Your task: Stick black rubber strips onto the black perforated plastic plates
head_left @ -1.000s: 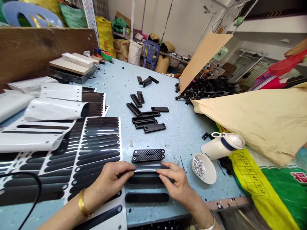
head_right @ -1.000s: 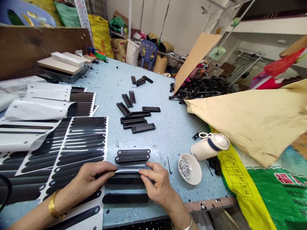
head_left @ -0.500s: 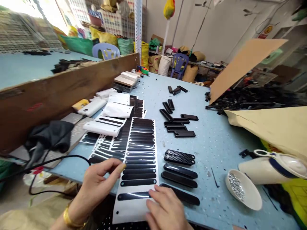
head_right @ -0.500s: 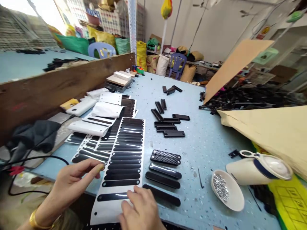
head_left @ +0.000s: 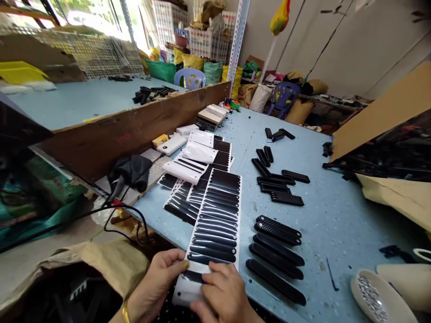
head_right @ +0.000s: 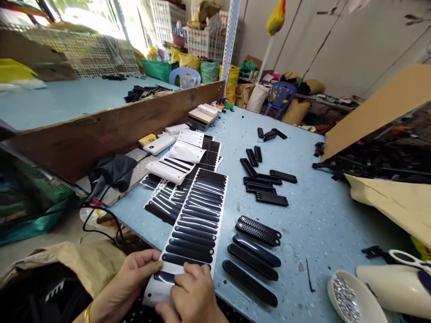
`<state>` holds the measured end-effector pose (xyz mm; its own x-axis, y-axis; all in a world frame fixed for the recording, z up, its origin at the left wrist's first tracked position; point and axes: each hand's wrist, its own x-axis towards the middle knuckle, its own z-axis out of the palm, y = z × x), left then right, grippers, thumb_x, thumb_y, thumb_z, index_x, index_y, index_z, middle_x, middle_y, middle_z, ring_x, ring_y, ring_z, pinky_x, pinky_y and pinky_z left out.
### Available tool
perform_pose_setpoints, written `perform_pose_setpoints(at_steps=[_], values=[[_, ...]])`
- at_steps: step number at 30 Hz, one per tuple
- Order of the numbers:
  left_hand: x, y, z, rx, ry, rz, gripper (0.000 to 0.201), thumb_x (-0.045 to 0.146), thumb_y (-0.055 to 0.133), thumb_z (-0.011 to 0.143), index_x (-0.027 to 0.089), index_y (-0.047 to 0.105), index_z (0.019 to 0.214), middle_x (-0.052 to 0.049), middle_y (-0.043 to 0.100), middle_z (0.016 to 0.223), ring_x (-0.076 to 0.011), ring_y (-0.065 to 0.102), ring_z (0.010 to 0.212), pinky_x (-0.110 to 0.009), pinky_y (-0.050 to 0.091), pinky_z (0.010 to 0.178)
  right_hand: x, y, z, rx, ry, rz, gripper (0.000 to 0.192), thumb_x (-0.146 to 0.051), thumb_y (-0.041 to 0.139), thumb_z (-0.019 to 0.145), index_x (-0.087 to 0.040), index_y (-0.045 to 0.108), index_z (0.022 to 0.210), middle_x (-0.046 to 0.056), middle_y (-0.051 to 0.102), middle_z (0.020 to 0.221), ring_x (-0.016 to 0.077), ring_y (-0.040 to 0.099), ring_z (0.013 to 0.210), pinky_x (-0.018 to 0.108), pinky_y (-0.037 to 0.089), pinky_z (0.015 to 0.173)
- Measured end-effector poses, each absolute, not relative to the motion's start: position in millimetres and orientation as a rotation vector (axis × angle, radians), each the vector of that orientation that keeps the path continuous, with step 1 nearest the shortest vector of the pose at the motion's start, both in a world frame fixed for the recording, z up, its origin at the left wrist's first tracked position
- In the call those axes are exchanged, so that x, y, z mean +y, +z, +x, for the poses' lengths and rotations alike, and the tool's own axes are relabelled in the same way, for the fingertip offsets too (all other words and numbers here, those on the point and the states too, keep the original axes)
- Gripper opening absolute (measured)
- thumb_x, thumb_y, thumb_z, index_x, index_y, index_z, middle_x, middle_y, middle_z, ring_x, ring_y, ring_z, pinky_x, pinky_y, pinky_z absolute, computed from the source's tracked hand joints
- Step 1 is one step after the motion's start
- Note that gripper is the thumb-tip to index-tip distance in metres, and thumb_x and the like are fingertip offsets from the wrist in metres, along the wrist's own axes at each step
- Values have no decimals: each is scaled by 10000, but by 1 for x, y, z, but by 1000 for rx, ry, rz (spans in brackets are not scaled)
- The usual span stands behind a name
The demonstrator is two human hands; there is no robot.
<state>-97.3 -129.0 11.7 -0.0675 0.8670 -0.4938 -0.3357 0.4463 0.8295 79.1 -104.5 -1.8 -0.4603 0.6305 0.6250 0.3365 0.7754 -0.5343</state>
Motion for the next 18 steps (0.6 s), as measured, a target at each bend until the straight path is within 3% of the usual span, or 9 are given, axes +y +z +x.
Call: perform_pose_setpoints(at_steps=[3, 7, 9, 11, 14, 16, 18], values=[[-133, 12, -102, 1324, 1002, 714, 265, 401, 715, 725, 142, 683, 680, -25, 659, 601, -129, 538, 516, -213, 411, 499, -91, 8, 79, -1993, 501, -813, 121, -151, 512, 859, -182, 629, 864, 69, 666, 781, 218, 609, 719, 353, 479, 643], [-113, 17, -126, 1811, 1084, 1670, 213, 343, 625, 822, 168, 699, 726, -28, 662, 593, -154, 594, 529, -226, 450, 518, -74, -1, 74, -2077, 382, -956, 152, -156, 542, 829, -188, 634, 945, 102, 683, 916, 267, 632, 845, 407, 504, 743], [-80, 24, -141, 1984, 1193, 2108, 167, 265, 572, 857, 173, 705, 900, -58, 720, 741, -181, 658, 643, -256, 508, 627, -66, -14, 68, -2176, 321, -1040, 193, -220, 610, 795, -201, 647, 984, 114, 687, 1061, 318, 624, 978, 463, 487, 837], [-35, 34, -154, 2041, 1148, 2343, 278, 146, 483, 862, 159, 673, 1064, -122, 728, 1005, -249, 669, 938, -363, 507, 851, -57, -26, 61, -2245, 266, -1086, 265, -233, 640, 780, -201, 650, 1044, 118, 658, 1192, 353, 586, 1101, 501, 459, 900], [32, 50, -172, 2185, 830, 2484, 372, -15, 438, 748, 172, 711, 916, -148, 715, 1049, -327, 614, 1073, -528, 419, 941, -41, -33, 53, -2257, 194, -1120, 294, -183, 620, 778, -183, 650, 1071, 138, 669, 1165, 370, 600, 1091, 512, 482, 863], [57, 58, -181, 2184, 772, 2515, 297, -20, 458, 711, 155, 698, 724, -163, 733, 892, -356, 635, 1001, -550, 429, 885, -34, -26, 52, -2179, 161, -1130, 263, -165, 598, 769, -177, 657, 1025, 147, 694, 1053, 363, 647, 971, 503, 517, 787], [57, 64, -184, 2151, 779, 2547, 264, 2, 465, 729, 147, 670, 651, -160, 727, 787, -351, 653, 924, -546, 434, 857, -31, -10, 54, -2063, 132, -1093, 282, -155, 563, 783, -165, 641, 1054, 157, 693, 1027, 344, 659, 919, 490, 539, 760]])
